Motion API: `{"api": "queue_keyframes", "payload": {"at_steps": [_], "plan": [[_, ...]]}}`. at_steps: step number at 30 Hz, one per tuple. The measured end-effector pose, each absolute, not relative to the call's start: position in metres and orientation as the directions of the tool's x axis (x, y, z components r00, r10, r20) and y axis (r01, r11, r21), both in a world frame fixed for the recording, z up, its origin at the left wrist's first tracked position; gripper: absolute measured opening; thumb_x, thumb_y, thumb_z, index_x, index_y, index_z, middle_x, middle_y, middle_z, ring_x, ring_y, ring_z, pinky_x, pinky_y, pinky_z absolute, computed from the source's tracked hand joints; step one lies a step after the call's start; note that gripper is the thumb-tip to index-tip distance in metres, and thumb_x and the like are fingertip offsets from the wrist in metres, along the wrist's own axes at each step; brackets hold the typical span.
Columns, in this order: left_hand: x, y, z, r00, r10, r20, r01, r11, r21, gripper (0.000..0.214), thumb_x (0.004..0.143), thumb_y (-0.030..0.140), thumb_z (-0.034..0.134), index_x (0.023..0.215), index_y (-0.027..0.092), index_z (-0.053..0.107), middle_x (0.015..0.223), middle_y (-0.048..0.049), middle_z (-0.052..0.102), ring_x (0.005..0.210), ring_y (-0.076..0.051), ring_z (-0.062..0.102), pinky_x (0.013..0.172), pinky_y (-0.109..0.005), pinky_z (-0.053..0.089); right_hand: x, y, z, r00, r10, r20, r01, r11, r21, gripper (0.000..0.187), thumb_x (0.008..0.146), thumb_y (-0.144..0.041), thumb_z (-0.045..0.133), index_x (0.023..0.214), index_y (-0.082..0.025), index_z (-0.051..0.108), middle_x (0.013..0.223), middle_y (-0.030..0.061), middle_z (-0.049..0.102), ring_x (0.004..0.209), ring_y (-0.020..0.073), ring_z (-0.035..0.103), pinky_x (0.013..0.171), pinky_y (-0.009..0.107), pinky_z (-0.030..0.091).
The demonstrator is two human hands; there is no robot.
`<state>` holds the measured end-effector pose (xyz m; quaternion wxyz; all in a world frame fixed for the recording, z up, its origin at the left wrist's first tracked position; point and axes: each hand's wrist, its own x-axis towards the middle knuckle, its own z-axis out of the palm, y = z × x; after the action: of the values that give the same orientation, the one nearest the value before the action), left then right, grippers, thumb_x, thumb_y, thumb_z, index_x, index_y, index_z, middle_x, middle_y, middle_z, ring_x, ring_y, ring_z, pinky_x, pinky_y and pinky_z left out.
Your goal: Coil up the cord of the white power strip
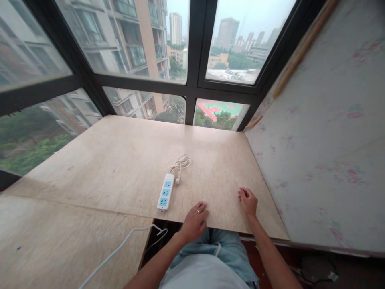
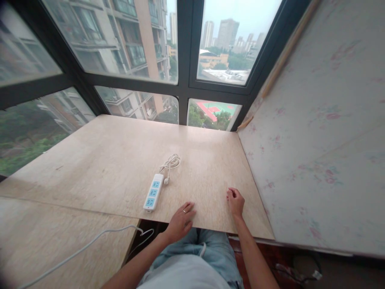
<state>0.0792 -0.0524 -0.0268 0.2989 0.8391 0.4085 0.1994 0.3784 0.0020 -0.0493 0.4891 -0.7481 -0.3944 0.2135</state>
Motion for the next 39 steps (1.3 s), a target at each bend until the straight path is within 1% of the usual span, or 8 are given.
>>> {"api": "queue_keyframes", "payload": {"at_steps": [5,7,14,26,30,35,37,39], "plan": [[0.097,-0.061,-0.027,0.385,0.893,0.233,0.646,-0.441,0.623,0.029,0.081,0.010,0.050,0.105,0.020,0.064,0.134,-0.0074,0.057,0.131,-0.024,0.043,0.109,-0.046,0.037,0.377,0.001,-0.047,0.607,0.793,0.061,0.367,-0.211,-0.906,0.033,0.072,-0.039,0.056,0.091,-0.014,0.067,0.072,0.0068,0.067,0.057,0.0172,0.062,0.051,0.027,0.050],[0.101,-0.062,-0.029,0.346,0.901,0.263,0.662,-0.433,0.612,0.026,0.081,0.009,0.051,0.101,0.020,0.065,0.131,-0.0072,0.059,0.129,-0.024,0.045,0.107,-0.045,0.039,0.377,0.001,-0.046,0.610,0.791,0.054,0.356,-0.213,-0.910,0.033,0.072,-0.038,0.055,0.091,-0.014,0.067,0.073,0.0073,0.068,0.056,0.0170,0.062,0.051,0.027,0.051],[0.101,-0.062,-0.034,0.365,0.869,0.335,0.672,-0.495,0.550,0.026,0.080,0.009,0.053,0.102,0.020,0.063,0.130,-0.0078,0.059,0.127,-0.026,0.047,0.104,-0.046,0.043,0.376,0.002,-0.042,0.615,0.787,0.043,0.327,-0.206,-0.922,0.035,0.071,-0.039,0.056,0.090,-0.013,0.067,0.071,0.0082,0.068,0.055,0.0178,0.062,0.051,0.028,0.051],[0.103,-0.060,-0.037,0.386,0.843,0.376,0.720,-0.530,0.449,0.031,0.081,0.009,0.050,0.107,0.021,0.063,0.131,-0.0083,0.059,0.127,-0.027,0.049,0.101,-0.045,0.045,0.375,0.002,-0.043,0.621,0.783,0.018,0.256,-0.181,-0.949,0.033,0.074,-0.039,0.056,0.091,-0.013,0.067,0.072,0.0079,0.068,0.056,0.0165,0.061,0.050,0.027,0.051],[0.104,-0.057,-0.035,0.323,0.879,0.351,0.719,-0.469,0.513,0.026,0.082,0.010,0.050,0.100,0.022,0.064,0.123,-0.0062,0.063,0.122,-0.023,0.053,0.100,-0.043,0.046,0.375,0.000,-0.042,0.610,0.792,0.012,0.237,-0.169,-0.957,0.034,0.074,-0.040,0.056,0.091,-0.013,0.068,0.073,0.0082,0.068,0.056,0.0169,0.062,0.050,0.027,0.051],[0.115,-0.045,-0.033,0.156,0.943,0.294,0.693,-0.317,0.648,0.019,0.082,0.014,0.050,0.083,0.022,0.067,0.107,-0.0065,0.069,0.106,-0.024,0.061,0.093,-0.045,0.048,0.377,-0.003,-0.046,0.546,0.838,-0.008,0.206,-0.143,-0.968,0.033,0.074,-0.042,0.057,0.089,-0.015,0.069,0.075,0.0070,0.069,0.057,0.0168,0.062,0.055,0.029,0.052],[0.120,-0.040,-0.025,0.084,0.969,0.232,0.637,-0.232,0.735,0.019,0.081,0.015,0.049,0.080,0.021,0.068,0.098,-0.0063,0.071,0.099,-0.024,0.062,0.090,-0.046,0.049,0.376,-0.002,-0.041,0.526,0.850,-0.033,0.142,-0.127,-0.982,0.034,0.074,-0.043,0.059,0.089,-0.015,0.069,0.078,0.0076,0.070,0.060,0.0167,0.062,0.056,0.029,0.051],[0.123,-0.037,-0.007,0.057,0.990,0.126,0.531,-0.136,0.836,0.021,0.081,0.019,0.047,0.083,0.020,0.068,0.090,-0.0060,0.071,0.093,-0.023,0.064,0.087,-0.042,0.051,0.377,-0.002,-0.025,0.508,0.859,-0.056,0.050,-0.094,-0.994,0.034,0.072,-0.043,0.063,0.089,-0.015,0.069,0.078,0.0083,0.070,0.062,0.0168,0.062,0.055,0.028,0.050]]}}
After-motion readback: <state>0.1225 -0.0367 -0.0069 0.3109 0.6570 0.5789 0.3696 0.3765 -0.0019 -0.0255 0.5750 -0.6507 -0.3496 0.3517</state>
